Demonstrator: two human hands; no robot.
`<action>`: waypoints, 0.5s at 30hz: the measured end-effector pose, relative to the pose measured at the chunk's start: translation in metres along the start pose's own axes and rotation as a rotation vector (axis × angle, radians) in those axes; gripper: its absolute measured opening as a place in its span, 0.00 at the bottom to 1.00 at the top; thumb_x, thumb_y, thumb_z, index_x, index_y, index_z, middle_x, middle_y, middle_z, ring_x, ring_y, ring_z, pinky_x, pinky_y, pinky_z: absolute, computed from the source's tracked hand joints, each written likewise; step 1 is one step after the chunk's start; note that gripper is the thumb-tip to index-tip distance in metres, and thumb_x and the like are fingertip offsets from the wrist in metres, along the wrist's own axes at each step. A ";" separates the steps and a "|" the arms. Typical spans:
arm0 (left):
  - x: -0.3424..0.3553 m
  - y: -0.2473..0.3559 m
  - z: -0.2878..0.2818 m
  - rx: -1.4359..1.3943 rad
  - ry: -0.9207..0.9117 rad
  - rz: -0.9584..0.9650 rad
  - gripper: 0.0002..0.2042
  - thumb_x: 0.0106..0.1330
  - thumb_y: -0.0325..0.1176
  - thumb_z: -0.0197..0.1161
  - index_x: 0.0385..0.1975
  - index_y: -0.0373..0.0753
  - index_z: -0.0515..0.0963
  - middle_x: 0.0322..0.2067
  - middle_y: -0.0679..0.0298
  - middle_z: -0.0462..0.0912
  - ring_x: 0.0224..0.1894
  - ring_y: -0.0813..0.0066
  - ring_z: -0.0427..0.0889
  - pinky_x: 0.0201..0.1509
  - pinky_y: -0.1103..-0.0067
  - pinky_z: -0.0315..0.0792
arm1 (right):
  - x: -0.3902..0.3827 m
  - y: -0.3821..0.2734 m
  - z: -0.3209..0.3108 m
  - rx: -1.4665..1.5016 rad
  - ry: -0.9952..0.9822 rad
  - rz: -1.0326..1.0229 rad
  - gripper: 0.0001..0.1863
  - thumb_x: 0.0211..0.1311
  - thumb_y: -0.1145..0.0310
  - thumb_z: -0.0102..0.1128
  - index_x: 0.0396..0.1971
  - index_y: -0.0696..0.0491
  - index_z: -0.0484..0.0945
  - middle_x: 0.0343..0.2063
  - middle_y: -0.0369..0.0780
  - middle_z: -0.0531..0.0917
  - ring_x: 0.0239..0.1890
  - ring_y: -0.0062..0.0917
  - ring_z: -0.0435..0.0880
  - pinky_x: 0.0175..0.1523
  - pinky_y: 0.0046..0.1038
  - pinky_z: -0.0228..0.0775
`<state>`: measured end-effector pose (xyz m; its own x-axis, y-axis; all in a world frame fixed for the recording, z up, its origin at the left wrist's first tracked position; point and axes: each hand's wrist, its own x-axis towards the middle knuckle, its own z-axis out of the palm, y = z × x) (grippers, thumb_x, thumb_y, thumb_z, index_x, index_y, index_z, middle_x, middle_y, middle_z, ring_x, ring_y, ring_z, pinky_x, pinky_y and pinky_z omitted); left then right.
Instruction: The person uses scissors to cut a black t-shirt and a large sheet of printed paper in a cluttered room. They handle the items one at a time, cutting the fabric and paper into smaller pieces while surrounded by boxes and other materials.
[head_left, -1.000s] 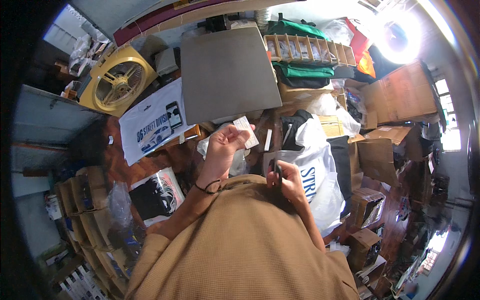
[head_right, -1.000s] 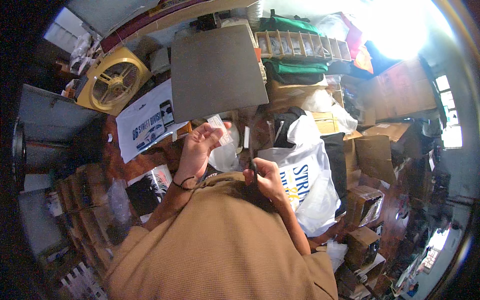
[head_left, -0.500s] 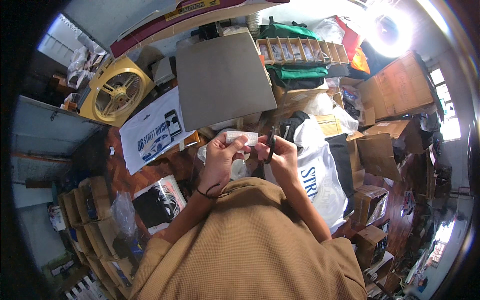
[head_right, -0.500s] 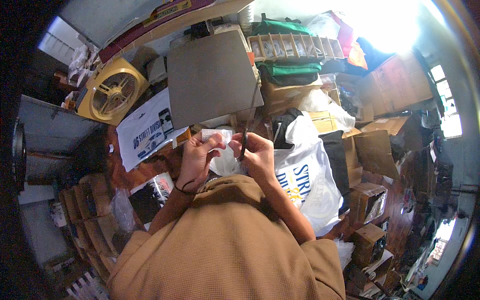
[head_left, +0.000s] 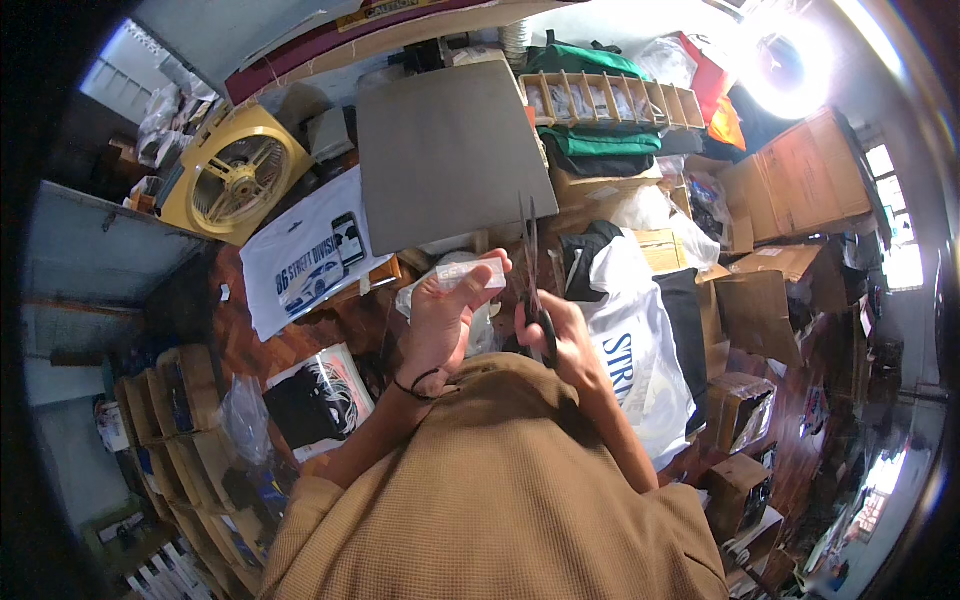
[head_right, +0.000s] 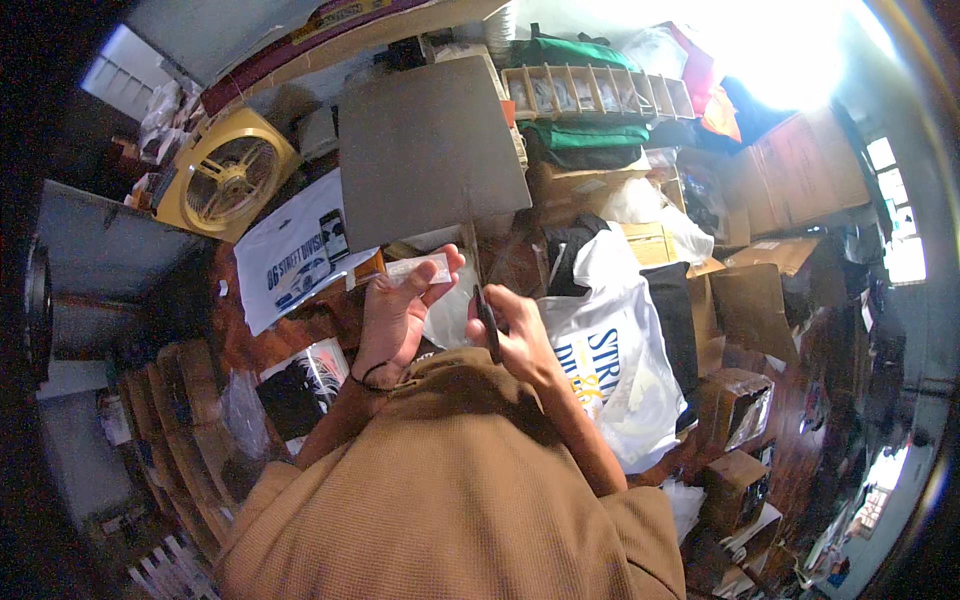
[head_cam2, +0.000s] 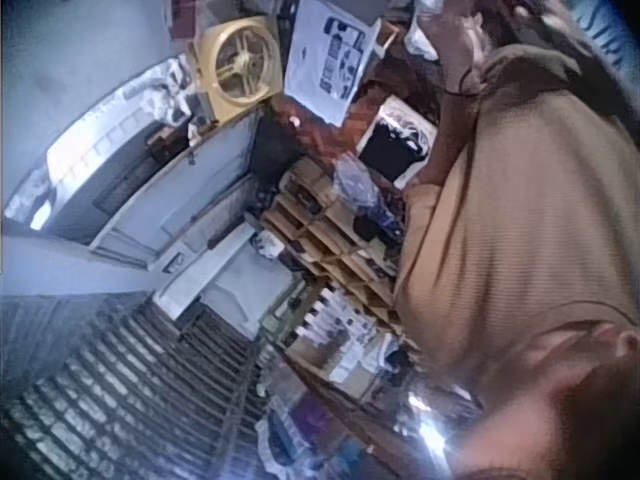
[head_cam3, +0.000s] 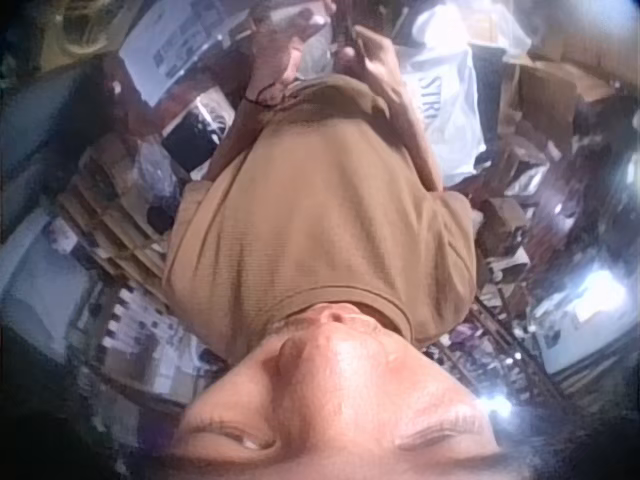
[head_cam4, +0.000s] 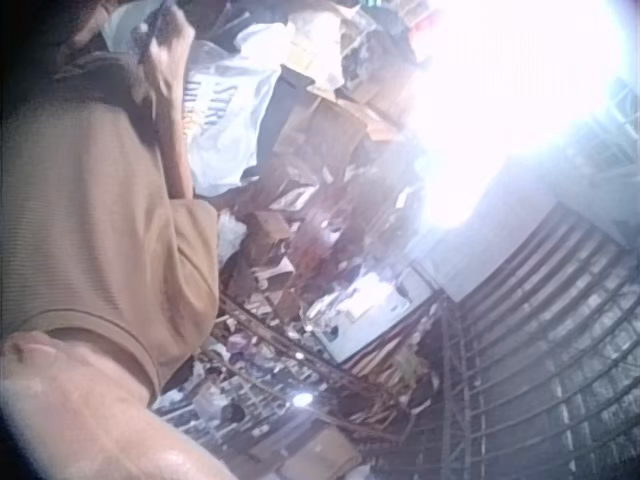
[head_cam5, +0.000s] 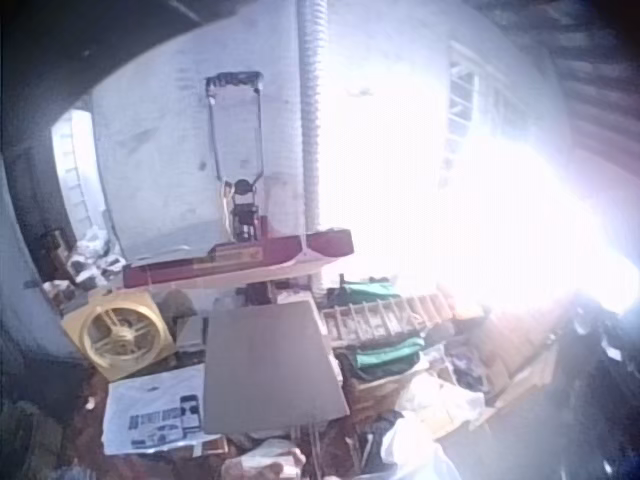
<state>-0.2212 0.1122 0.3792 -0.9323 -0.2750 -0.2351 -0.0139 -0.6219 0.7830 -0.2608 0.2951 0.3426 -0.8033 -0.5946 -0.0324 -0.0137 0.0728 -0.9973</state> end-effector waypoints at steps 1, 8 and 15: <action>0.000 0.005 0.001 0.003 0.018 0.047 0.10 0.69 0.29 0.63 0.45 0.33 0.80 0.45 0.53 0.85 0.46 0.64 0.86 0.54 0.71 0.81 | -0.004 -0.007 0.004 0.005 -0.034 0.048 0.35 0.54 0.35 0.63 0.28 0.59 0.76 0.21 0.36 0.73 0.27 0.21 0.72 0.32 0.27 0.62; 0.005 0.018 0.008 -0.020 -0.034 0.000 0.10 0.72 0.30 0.60 0.45 0.30 0.79 0.44 0.52 0.85 0.47 0.63 0.87 0.51 0.74 0.83 | -0.019 -0.022 0.009 -0.166 -0.107 0.058 0.21 0.54 0.57 0.67 0.30 0.62 0.77 0.25 0.46 0.75 0.28 0.36 0.76 0.34 0.33 0.66; 0.005 0.019 0.013 0.015 -0.012 -0.013 0.09 0.72 0.30 0.60 0.45 0.30 0.79 0.44 0.51 0.85 0.46 0.62 0.87 0.49 0.74 0.84 | -0.017 -0.023 0.006 -0.219 -0.083 0.047 0.19 0.53 0.60 0.68 0.28 0.63 0.77 0.24 0.47 0.75 0.27 0.36 0.76 0.33 0.34 0.65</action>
<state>-0.2310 0.1090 0.4003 -0.9363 -0.2583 -0.2380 -0.0310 -0.6142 0.7885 -0.2430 0.2985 0.3653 -0.7547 -0.6494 -0.0929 -0.1135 0.2687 -0.9565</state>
